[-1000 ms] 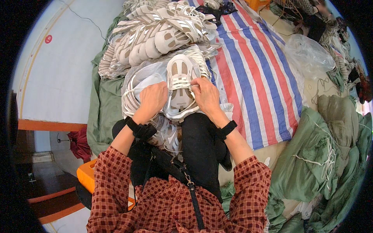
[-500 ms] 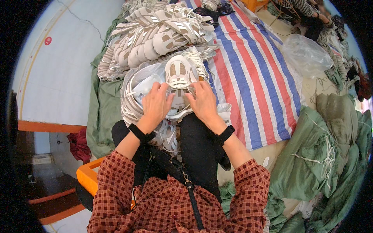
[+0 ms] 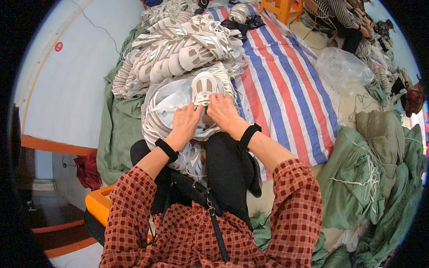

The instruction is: The recorder is lacing and tying shoe laces on multiple white and beige sneakers in a shoe manufacturing environment.

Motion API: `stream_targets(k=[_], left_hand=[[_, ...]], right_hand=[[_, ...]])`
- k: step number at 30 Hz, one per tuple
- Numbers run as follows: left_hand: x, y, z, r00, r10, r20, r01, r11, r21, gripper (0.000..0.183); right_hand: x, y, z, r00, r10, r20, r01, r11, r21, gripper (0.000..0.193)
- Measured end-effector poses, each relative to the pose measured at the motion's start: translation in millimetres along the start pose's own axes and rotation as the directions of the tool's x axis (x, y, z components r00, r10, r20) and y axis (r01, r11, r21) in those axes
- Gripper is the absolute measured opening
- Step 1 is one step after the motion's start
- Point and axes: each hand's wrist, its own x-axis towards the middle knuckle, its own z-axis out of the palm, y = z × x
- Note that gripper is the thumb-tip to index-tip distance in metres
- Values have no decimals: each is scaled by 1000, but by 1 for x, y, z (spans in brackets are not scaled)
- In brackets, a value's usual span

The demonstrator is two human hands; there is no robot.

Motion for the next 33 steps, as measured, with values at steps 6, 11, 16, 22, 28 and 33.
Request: stream_targets(k=[6, 11, 16, 22, 28, 33], left_hand=[[7, -8, -14, 929, 214, -301, -219, 976, 18, 19], [-32, 7, -24, 961, 252, 113, -207, 928, -311, 24], [-39, 13, -10, 981, 193, 33, -189, 977, -98, 26], [0, 34, 6, 936, 311, 168, -334, 932, 138, 19], [5, 23, 7, 938, 338, 75, -345, 933, 107, 30], [7, 16, 22, 897, 442, 16, -414, 826, 381, 21]], right_hand=[[-20, -6, -34, 785, 219, -580, 86, 888, 453, 8], [-38, -6, -53, 759, 613, -218, 52, 276, 960, 6], [-38, -8, -44, 782, 615, 97, -36, -111, 993, 11], [-51, -7, -27, 771, 628, 105, 12, -179, 984, 13], [-62, -6, -19, 759, 641, 114, 25, -205, 978, 13], [-66, -5, -12, 758, 637, 139, 27, -244, 969, 13]])
